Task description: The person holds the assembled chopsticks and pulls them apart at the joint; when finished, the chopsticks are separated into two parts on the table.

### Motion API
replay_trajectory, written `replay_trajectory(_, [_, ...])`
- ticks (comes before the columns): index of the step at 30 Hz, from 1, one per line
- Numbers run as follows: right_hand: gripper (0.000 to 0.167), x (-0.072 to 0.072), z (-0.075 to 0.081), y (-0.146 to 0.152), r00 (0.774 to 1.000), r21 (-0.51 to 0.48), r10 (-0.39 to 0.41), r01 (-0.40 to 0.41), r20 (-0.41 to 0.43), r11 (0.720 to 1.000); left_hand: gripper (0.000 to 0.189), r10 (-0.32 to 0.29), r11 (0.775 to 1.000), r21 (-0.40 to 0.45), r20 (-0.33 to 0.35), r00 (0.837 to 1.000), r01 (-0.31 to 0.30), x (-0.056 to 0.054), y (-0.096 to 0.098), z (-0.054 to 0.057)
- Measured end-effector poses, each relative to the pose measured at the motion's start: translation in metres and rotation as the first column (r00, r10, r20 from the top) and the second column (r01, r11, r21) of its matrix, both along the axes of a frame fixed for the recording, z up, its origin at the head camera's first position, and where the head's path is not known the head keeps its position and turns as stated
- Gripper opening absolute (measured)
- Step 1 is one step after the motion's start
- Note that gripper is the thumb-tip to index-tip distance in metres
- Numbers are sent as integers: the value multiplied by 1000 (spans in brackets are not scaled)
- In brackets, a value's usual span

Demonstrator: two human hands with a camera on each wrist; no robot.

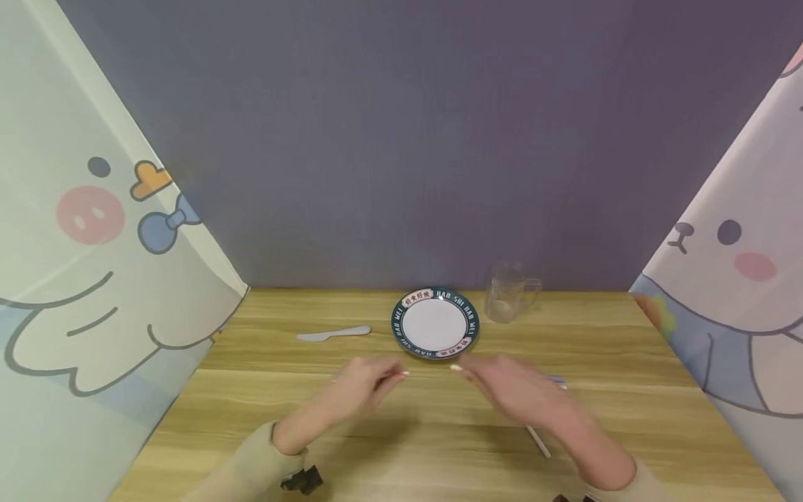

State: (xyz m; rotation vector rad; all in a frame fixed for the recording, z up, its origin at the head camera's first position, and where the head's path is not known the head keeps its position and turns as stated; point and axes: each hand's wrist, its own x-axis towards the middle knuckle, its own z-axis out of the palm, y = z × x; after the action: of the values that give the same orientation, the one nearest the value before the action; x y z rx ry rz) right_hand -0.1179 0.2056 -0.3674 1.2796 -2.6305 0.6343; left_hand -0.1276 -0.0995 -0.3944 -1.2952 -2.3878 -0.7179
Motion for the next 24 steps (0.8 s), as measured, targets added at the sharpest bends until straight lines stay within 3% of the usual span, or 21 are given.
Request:
replay_trajectory(3, [29, -2, 7, 26, 994, -23, -96, 95, -59, 995, 11, 40, 996, 80, 41, 998, -44, -8, -22, -2])
replay_trajectory(8, [36, -3, 10, 43, 994, -15, -79, 78, -80, 997, 12, 31, 994, 102, 70, 997, -38, -12, -37, -5])
replay_trajectory(15, [21, -5, -12, 74, 984, 8, -127, 129, -121, 992, 13, 44, 992, 117, 97, 994, -56, -11, -57, -19])
replay_trajectory(18, [25, -6, -22, 88, 981, 0, -136, 138, -139, 990, 13, 59, 991, 111, 116, 991, -72, -10, -68, -22])
replay_trajectory(24, [32, -5, -35, 111, 989, 14, -127, 128, -70, 992, 9, 86, 995, 28, 184, 979, -93, -6, -86, -22])
